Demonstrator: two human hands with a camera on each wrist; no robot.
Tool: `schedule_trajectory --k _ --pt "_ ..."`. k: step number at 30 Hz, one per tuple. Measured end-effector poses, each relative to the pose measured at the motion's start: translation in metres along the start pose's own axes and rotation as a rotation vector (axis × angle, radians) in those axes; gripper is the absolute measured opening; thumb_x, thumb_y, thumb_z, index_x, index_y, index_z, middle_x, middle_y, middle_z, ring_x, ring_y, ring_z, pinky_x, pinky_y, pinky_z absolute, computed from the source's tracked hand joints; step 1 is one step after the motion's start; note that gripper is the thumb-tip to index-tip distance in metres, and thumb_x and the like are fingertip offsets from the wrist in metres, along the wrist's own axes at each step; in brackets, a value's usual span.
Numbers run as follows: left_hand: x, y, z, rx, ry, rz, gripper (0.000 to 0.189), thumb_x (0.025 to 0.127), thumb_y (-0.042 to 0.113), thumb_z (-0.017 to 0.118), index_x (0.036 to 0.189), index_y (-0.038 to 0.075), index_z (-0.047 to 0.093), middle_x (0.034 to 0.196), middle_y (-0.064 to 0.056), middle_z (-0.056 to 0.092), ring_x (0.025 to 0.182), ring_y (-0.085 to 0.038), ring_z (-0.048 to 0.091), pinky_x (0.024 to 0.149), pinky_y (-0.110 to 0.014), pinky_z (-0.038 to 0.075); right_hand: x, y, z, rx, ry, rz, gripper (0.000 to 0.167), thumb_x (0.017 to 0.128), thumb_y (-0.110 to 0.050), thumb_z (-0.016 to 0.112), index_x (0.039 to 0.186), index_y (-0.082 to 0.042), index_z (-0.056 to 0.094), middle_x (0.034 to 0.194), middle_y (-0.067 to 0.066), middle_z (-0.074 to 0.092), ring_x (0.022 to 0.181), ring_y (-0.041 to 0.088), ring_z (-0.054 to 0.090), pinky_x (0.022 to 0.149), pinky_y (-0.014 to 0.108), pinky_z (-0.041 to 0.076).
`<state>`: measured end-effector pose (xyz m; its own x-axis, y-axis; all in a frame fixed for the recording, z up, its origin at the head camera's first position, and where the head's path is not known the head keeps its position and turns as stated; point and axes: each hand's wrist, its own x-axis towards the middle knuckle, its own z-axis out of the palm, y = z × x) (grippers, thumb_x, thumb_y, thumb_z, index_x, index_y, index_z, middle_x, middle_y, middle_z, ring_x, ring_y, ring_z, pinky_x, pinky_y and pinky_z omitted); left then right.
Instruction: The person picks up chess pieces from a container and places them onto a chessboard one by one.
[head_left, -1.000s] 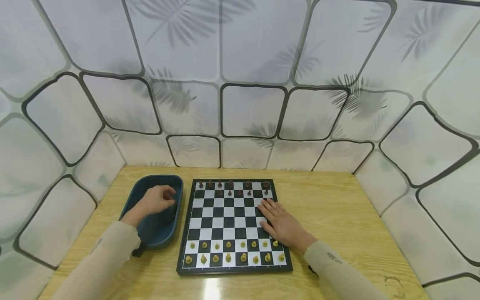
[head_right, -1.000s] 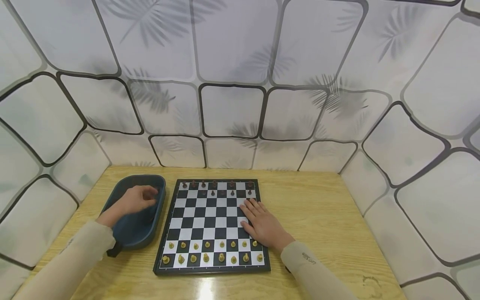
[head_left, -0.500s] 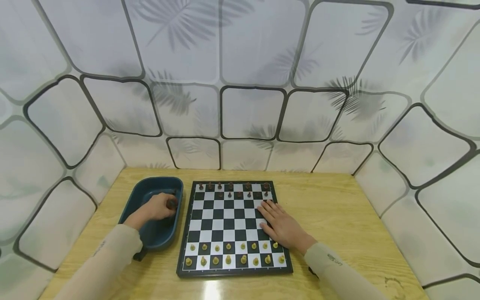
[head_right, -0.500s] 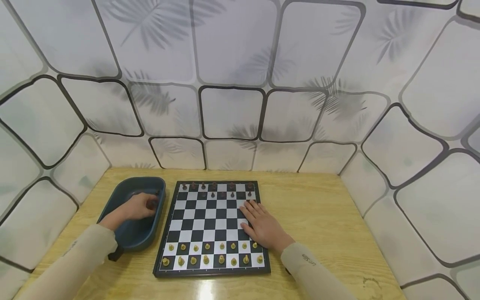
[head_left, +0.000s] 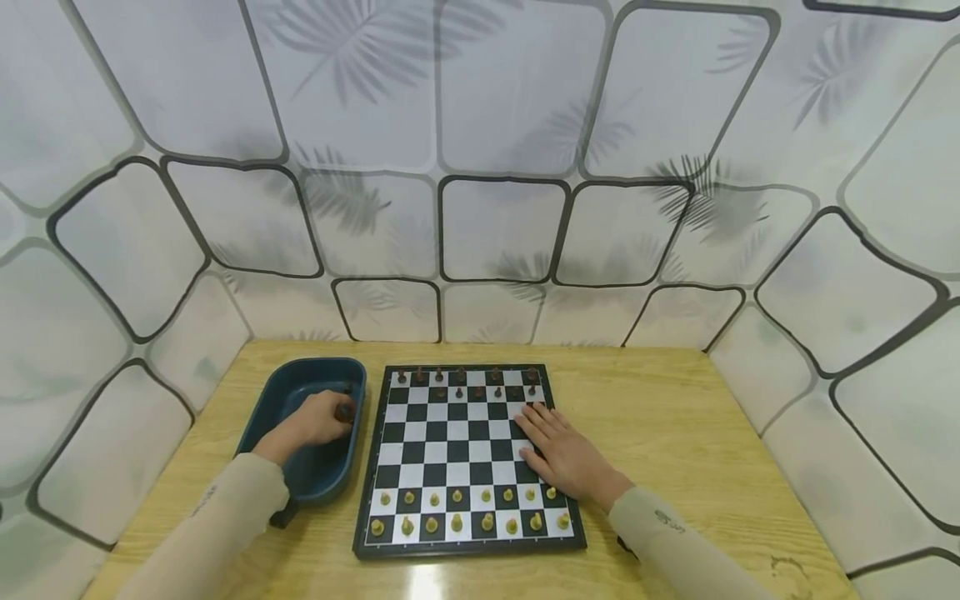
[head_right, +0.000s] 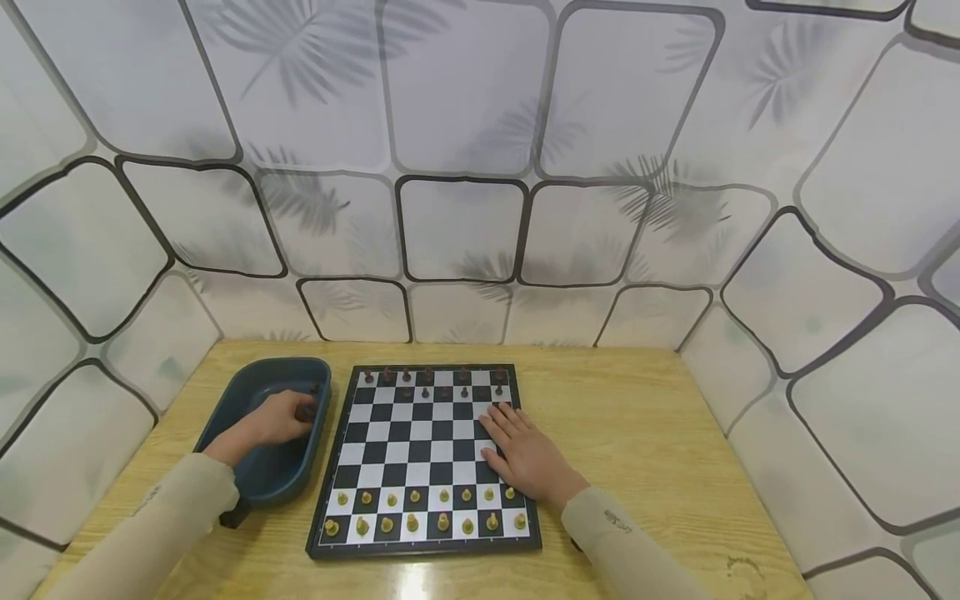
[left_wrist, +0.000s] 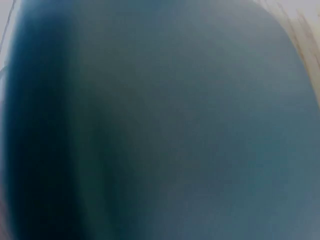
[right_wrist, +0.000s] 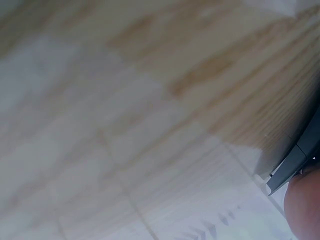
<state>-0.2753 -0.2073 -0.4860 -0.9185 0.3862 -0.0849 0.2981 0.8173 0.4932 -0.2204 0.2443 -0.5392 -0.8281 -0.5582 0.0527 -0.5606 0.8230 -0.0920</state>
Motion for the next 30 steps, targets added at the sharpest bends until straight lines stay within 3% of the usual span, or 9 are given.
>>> schedule_trajectory --k 14,22,26,30 --pt "-0.0018 0.003 0.001 0.033 0.039 -0.015 0.008 0.088 0.006 0.076 0.095 0.003 0.076 0.088 -0.009 0.076 0.078 -0.02 0.069 0.073 -0.042 0.058 -0.0003 -0.0009 -0.0013 0.001 -0.023 0.018 0.066 0.112 -0.048 0.038 0.166 -0.01 0.033 0.173 0.011 0.031 0.162 0.033 0.024 0.131 0.049 0.025" --pt "-0.0044 0.0013 0.0008 -0.004 0.009 -0.047 0.012 0.096 0.006 0.068 0.1 -0.001 0.076 0.079 -0.008 0.072 0.057 -0.014 0.065 0.059 -0.032 0.054 0.0001 -0.002 -0.0017 0.003 -0.017 0.014 0.065 0.112 -0.047 0.039 0.165 -0.009 0.035 0.173 0.012 0.032 0.162 0.034 0.025 0.131 0.05 0.025" --pt "-0.0048 0.0006 0.0007 0.025 0.018 -0.053 0.009 0.093 0.007 0.069 0.096 0.001 0.075 0.077 -0.005 0.07 0.06 -0.014 0.064 0.061 -0.033 0.053 0.0006 -0.0021 -0.0019 0.009 -0.011 0.007 0.065 0.112 -0.046 0.04 0.164 -0.008 0.036 0.172 0.013 0.033 0.162 0.035 0.026 0.131 0.051 0.026" --pt "-0.0031 -0.0014 0.0005 0.07 0.023 -0.055 0.01 0.089 0.007 0.073 0.096 0.003 0.075 0.086 -0.01 0.073 0.073 -0.02 0.064 0.069 -0.04 0.055 0.0006 -0.0015 -0.0013 0.013 -0.021 0.012 0.065 0.112 -0.047 0.039 0.165 -0.009 0.034 0.173 0.012 0.031 0.162 0.034 0.025 0.131 0.05 0.024"
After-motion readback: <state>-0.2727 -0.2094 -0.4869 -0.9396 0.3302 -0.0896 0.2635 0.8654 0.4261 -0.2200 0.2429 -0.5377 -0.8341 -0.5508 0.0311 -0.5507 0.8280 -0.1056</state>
